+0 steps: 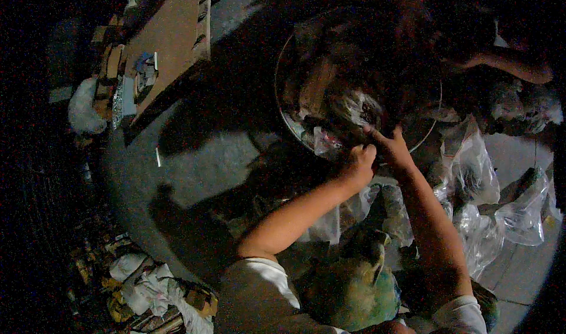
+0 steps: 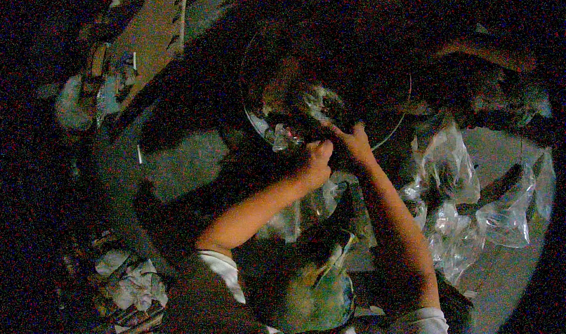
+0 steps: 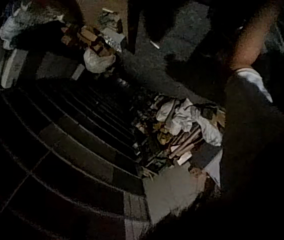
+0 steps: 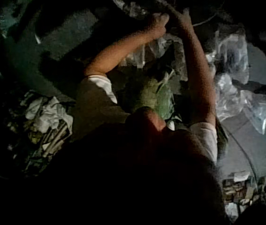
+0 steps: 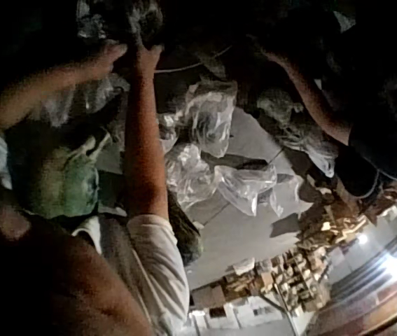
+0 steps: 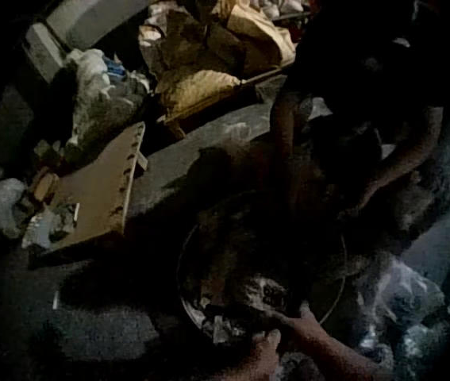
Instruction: The person sorts small hardware components and metal parts into plastic bags by hand while sitting on the floor.
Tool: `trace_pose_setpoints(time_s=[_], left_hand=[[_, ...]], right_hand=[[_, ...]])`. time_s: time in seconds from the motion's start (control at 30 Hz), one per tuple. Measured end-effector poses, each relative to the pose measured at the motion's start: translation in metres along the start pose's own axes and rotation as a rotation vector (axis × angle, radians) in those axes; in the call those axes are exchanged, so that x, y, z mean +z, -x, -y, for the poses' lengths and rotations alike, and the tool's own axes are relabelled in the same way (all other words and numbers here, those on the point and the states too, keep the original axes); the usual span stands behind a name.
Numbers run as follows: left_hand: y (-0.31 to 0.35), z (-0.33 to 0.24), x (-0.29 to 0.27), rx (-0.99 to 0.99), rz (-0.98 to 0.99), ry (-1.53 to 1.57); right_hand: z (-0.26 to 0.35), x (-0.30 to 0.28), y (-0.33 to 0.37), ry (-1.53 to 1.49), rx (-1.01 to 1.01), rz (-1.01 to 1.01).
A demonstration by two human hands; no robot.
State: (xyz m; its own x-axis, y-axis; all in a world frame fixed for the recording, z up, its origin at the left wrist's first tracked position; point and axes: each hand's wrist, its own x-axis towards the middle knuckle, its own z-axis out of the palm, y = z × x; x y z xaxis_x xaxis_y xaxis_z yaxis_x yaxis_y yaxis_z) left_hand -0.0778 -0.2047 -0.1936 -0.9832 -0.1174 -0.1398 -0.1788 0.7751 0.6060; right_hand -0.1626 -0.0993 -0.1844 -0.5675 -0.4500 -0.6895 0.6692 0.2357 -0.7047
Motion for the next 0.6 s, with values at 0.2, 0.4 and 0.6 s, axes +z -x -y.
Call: trace_pose_setpoints(time_s=[0.2,0.4,0.6], left_hand=[[-0.059,0.005,-0.041,0.005,-0.301,0.361],[-0.105,0.043,-0.033,-0.055,-0.079,0.246],[-0.112,0.058,-0.025,-0.006,-0.142,0.272]], right_hand=[[-0.07,-0.038,-0.071,0.187,-0.189,-0.006],[-0.004,0.002,-0.029,0.526,-0.275,-0.352],[0.013,-0.01,-0.038,0.909,-0.637,-0.471]])
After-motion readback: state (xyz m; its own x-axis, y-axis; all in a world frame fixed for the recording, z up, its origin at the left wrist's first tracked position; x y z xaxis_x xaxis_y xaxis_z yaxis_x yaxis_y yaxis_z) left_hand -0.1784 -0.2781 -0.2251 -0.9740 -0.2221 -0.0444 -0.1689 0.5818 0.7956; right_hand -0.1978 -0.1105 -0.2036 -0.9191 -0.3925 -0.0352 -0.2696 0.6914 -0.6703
